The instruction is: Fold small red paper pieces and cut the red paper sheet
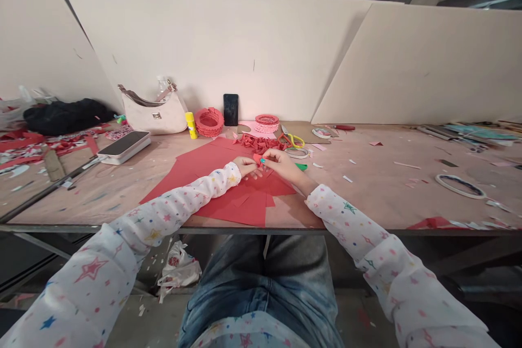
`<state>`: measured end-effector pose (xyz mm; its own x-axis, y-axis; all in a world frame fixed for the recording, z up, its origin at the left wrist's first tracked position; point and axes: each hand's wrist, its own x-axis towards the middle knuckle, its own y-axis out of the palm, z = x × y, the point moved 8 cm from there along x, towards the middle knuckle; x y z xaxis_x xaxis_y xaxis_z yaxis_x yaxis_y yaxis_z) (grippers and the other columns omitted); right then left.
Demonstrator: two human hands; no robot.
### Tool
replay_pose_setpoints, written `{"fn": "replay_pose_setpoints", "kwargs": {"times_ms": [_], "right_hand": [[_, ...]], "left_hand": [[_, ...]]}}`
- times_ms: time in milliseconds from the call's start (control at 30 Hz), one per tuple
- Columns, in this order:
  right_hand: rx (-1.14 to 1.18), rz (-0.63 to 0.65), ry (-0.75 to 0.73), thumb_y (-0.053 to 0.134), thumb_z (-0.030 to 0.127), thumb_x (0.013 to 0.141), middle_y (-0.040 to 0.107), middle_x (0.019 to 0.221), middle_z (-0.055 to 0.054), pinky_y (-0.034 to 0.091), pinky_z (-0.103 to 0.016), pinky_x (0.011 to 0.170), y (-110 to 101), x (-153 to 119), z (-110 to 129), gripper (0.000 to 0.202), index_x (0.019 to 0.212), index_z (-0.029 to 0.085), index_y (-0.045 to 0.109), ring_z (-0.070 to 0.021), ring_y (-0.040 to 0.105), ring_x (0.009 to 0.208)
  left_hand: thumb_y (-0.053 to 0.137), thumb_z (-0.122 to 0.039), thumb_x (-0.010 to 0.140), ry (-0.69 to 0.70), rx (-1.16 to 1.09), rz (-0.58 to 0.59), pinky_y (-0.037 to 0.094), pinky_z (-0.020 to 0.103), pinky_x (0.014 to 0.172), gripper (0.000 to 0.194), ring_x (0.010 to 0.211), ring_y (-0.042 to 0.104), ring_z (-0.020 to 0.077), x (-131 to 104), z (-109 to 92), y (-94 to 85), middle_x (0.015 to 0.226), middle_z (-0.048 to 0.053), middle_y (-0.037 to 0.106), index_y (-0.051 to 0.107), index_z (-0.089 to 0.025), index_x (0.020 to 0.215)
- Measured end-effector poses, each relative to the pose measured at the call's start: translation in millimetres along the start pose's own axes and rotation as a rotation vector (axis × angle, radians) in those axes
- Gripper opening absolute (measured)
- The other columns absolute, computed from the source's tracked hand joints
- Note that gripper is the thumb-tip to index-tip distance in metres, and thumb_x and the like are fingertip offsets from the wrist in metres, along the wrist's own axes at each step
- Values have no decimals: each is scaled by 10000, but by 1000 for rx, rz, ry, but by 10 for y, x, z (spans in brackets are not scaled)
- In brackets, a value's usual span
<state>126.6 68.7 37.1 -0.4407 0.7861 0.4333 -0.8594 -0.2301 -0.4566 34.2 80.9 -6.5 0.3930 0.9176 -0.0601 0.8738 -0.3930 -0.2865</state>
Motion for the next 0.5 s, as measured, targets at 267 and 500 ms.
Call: {"fn": "replay_pose_setpoints", "kwargs": {"times_ms": [267,500], "right_hand": [[34,8,15,467,373,741,477,680,6,421,-227,520,36,-13,1,200,713,176,476,-99,487,575],[25,9,19,448,377,758,470,696,6,413,-220,499,57,-10,-13,198,731,182,463,-94,479,566]], "left_hand": [[428,-112,711,26,-11,14,330,121,372,159,470,535,57,4,4,13,639,52,634,585,-81,718],[421,-123,727,26,-31,21,318,118,367,171,462,523,51,3,7,17,648,53,636,587,-82,719]]}}
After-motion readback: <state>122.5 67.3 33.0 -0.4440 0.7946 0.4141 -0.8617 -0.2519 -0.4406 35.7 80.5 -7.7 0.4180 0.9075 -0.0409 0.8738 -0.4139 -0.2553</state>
